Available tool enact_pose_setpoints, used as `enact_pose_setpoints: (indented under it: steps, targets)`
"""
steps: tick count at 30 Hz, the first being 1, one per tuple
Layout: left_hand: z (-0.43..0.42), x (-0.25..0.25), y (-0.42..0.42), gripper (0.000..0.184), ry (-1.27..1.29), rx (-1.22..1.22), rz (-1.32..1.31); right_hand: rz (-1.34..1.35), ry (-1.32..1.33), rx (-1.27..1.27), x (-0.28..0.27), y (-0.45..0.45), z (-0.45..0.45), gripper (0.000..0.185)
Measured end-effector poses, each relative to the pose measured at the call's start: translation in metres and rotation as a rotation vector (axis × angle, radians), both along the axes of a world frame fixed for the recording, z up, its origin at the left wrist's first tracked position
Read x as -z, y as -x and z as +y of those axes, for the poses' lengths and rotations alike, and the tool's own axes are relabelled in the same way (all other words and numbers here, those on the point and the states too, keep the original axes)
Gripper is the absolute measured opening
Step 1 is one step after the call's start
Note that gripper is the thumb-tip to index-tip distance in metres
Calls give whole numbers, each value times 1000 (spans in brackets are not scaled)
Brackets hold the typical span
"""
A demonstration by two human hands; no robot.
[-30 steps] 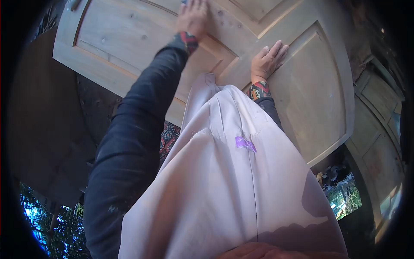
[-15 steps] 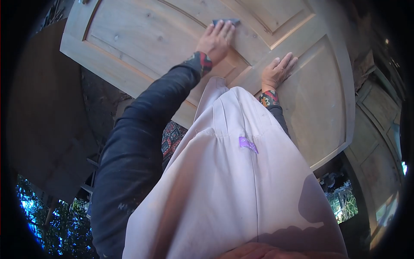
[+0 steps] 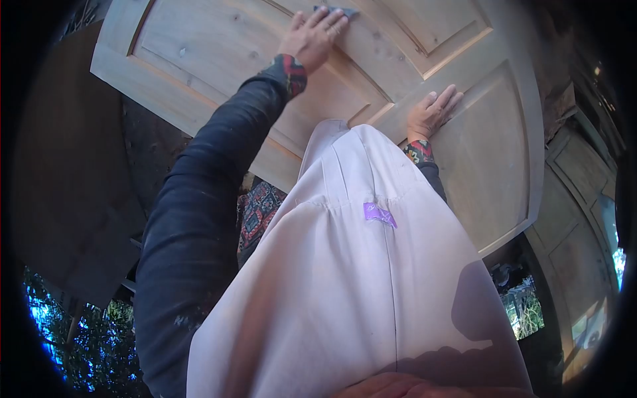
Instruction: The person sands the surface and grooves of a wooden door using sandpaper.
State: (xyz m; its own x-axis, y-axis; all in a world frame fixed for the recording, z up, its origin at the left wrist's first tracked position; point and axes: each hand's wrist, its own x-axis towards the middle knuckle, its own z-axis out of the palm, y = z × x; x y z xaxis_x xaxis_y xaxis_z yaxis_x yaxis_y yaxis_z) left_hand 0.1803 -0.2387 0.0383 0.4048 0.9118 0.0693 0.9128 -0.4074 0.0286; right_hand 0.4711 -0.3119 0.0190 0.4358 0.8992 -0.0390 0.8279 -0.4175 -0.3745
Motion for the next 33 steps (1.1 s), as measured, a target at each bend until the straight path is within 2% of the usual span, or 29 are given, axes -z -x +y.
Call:
enact_pose_setpoints:
  steps: [1,2,3,4,9,11,14,17,18,21,22,23,24,25,27,30,31,32,33]
  targets:
    - [20,4,21,48,59,-75,-86,1,7,5,-1,1,-2,57]
    - [43,-36,23,55,121,-204,-71,3,6,9,0,2,0,57]
    - [55,-11,35,56,18,-280,-118,5,7,12,-1,2,0,57]
    - [64,-20,37,58,48,-320,-64,3,11,11,-2,1,-1,57]
    - [8,4,-23,61,86,-27,98,-15,6,6,-3,4,1,57]
    - [-39,11,-45,64,176,239,-109,-7,1,8,-2,3,0,57]
    - [12,-8,10,63,123,230,32,-7,-8,16,1,2,2,57]
    - [101,-3,107,61,-4,-256,-107,-1,8,23,-1,4,-2,57]
    - [112,-45,98,63,166,-489,-15,1,4,26,-2,3,1,57]
    - [103,-25,85,63,117,-401,-10,-2,5,21,-3,3,1,57]
    - [85,-40,55,59,163,-365,-92,-4,-2,16,-2,3,1,57]
    - [57,-15,39,56,231,-261,67,-9,-10,10,0,1,-1,57]
    - [23,-8,12,57,84,-103,10,-14,-17,4,2,0,-1,57]
    - [-8,-2,-13,59,180,80,-14,-20,-26,-5,2,-1,0,57]
    - [-40,-4,-30,61,298,239,-104,-33,-37,-24,3,-2,-1,57]
    - [13,-6,32,64,157,189,21,-11,-41,-23,0,0,-1,57]
    - [38,1,67,64,0,51,4,-9,-37,-22,-1,2,-3,56]
    - [75,-20,91,61,515,-269,161,-7,-36,-20,-1,2,-3,56]
    - [95,-28,120,57,163,-324,-56,-8,-43,-15,-1,2,0,56]
